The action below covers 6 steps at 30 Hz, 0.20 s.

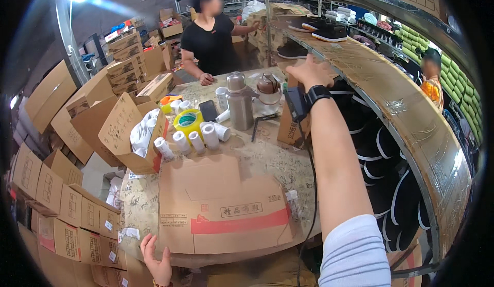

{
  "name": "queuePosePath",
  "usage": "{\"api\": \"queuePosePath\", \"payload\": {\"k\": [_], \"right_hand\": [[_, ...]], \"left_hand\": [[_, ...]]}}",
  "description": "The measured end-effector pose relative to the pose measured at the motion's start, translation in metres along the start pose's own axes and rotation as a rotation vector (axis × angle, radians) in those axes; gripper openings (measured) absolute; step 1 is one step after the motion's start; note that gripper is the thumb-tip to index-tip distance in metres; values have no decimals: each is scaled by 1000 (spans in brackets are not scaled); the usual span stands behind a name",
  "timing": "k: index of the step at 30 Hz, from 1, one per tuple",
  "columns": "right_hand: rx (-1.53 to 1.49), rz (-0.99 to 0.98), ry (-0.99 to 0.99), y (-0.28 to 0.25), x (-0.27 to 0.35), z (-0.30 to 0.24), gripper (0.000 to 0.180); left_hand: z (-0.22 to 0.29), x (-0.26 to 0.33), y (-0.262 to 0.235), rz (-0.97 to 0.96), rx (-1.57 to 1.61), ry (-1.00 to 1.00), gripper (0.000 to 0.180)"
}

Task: Packing pairs of shoes into individual shoe boxes and then placing the packed boxes into a larger shipping carton.

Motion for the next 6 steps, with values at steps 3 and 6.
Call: {"api": "queuePosePath", "payload": {"k": [3, 6], "right_hand": [[13, -168, -64, 8, -18, 16, 96], [-235, -121, -429, 23, 2, 8, 94]], "left_hand": [[10, 6, -2, 40, 104, -93, 45], [19, 10, -5, 11, 176, -110, 45]]}}
Point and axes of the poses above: each hand's wrist, its own x-axis away from the middle knuckle, its own y-axis out of the palm, z = x × y, the point moved 2 cm from there along -x, towards the middle knuckle, and after that the axes turned 11 degrees about y, right-handed, at the moved point
